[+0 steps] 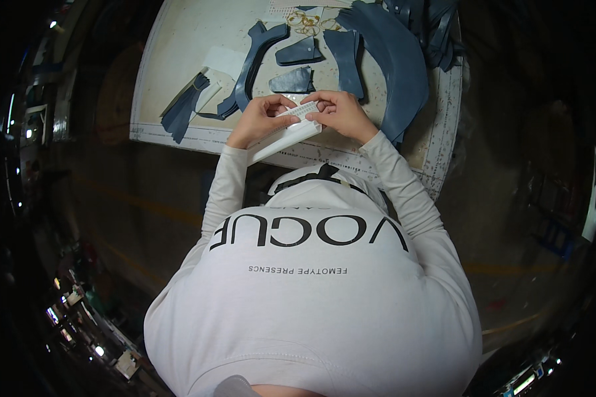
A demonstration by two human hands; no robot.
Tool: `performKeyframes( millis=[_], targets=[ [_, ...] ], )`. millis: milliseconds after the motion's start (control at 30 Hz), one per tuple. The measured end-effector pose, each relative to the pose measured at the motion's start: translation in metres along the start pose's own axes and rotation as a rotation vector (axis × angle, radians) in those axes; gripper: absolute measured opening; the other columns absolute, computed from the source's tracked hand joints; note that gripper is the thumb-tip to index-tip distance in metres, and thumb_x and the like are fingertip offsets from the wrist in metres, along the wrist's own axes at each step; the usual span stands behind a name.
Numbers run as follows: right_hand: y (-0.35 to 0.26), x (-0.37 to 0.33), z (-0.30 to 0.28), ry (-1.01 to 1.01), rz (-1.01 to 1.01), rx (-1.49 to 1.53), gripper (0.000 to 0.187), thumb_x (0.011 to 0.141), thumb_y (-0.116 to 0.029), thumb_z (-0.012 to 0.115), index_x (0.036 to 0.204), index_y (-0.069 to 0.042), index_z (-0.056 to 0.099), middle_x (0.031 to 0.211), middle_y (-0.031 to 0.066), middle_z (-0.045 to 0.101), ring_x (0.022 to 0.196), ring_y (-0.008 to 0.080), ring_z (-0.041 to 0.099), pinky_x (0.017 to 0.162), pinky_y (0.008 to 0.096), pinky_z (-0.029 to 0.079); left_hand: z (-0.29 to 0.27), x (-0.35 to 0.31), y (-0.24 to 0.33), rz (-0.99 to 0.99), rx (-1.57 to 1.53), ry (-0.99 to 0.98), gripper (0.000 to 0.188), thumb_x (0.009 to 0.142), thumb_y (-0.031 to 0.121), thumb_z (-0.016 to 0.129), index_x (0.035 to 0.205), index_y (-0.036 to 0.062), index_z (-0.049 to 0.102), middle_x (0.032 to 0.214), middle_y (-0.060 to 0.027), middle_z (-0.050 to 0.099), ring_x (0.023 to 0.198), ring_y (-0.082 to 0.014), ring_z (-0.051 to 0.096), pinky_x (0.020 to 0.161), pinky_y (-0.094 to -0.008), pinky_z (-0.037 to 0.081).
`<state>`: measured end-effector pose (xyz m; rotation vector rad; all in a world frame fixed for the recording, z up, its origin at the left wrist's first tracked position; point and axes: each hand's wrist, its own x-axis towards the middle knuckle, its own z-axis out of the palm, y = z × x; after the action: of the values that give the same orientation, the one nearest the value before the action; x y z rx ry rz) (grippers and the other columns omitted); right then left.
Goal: The person repeatedly picks small adhesive strips from a white roll and presses them onto the edges of several blue fabric pieces laid on a table. The person handles each piece one at a time, aligning and smoothing the strips along the edges.
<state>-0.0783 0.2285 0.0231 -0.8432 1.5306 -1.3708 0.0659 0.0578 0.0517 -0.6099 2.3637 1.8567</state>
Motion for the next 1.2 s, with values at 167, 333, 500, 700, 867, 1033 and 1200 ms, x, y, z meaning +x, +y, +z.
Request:
performKeyframes(
  millis=[167,333,500,700,867,1033,1200],
  targets=[
    [-0.01,-0.002,0.002,0.019,0.02,-0.043,0.02,0.084,-0.011,0.072,0.1,0.0,0.068,0.07,0.001,0.064,0.058,0.0035,0.057,0.055,0.0189,0.046,-0.006,-0.003,0.002,-0.019,0.016,-0.023,0.016,0.081,0.013,0.076,0.089,0.0004,0.071,0.074,-0.0005,0.067,0.066,-0.0035,0.057,0.061,-0.0199,0.046],
    [-0.018,-0.002,0.001,0.023,-0.036,-0.141,0.018,0.083,-0.015,0.073,0.092,0.0,0.07,0.072,0.0026,0.067,0.061,0.0057,0.06,0.056,0.0215,0.048,-0.007,-0.005,0.002,0.018,0.008,-0.006,0.017,0.082,0.016,0.074,0.089,0.0001,0.072,0.072,-0.0005,0.067,0.066,-0.0039,0.057,0.058,-0.0206,0.045],
    [-0.023,-0.003,0.005,0.105,-0.11,-0.24,0.017,0.082,-0.016,0.073,0.089,-0.001,0.071,0.076,0.0066,0.07,0.065,0.0104,0.063,0.061,0.026,0.051,-0.006,-0.008,0.002,0.032,-0.01,0.01,0.017,0.084,0.016,0.072,0.089,-0.0002,0.072,0.07,0.0006,0.065,0.065,-0.0034,0.055,0.057,-0.02,0.044],
    [-0.025,-0.002,0.007,0.302,-0.587,-0.687,0.012,0.076,-0.011,0.071,0.087,-0.006,0.07,0.09,0.0047,0.065,0.088,0.0218,0.063,0.078,0.0331,0.052,-0.009,-0.009,0.004,0.045,0.023,0.023,0.019,0.085,0.016,0.068,0.089,-0.0019,0.072,0.068,0.0009,0.063,0.063,-0.0028,0.052,0.056,-0.0204,0.043],
    [-0.023,0.0,0.004,0.246,-0.61,-0.744,0.011,0.074,-0.01,0.072,0.085,-0.008,0.069,0.095,0.0023,0.064,0.095,0.0219,0.06,0.082,0.0338,0.05,-0.011,-0.01,0.007,0.04,0.032,0.006,0.019,0.085,0.016,0.068,0.085,-0.0031,0.07,0.066,0.0017,0.061,0.062,-0.0028,0.05,0.056,-0.0206,0.042],
    [-0.023,0.0,0.006,0.267,-0.638,-0.686,0.01,0.074,-0.008,0.071,0.084,-0.008,0.069,0.088,0.0032,0.065,0.092,0.023,0.061,0.081,0.0331,0.051,-0.013,-0.009,0.009,0.028,0.045,-0.022,0.018,0.086,0.015,0.068,0.085,-0.0031,0.069,0.068,0.002,0.061,0.064,-0.0025,0.049,0.058,-0.0205,0.042],
    [-0.023,-0.001,0.014,0.32,-0.497,-0.499,0.021,0.073,-0.005,0.07,0.094,-0.008,0.069,0.086,0.0056,0.067,0.086,0.0236,0.062,0.077,0.0332,0.052,-0.012,-0.01,0.006,0.049,0.041,-0.02,0.02,0.086,0.015,0.067,0.077,-0.0035,0.065,0.062,0.0029,0.055,0.061,-0.0025,0.045,0.055,-0.0214,0.04]
  ],
)
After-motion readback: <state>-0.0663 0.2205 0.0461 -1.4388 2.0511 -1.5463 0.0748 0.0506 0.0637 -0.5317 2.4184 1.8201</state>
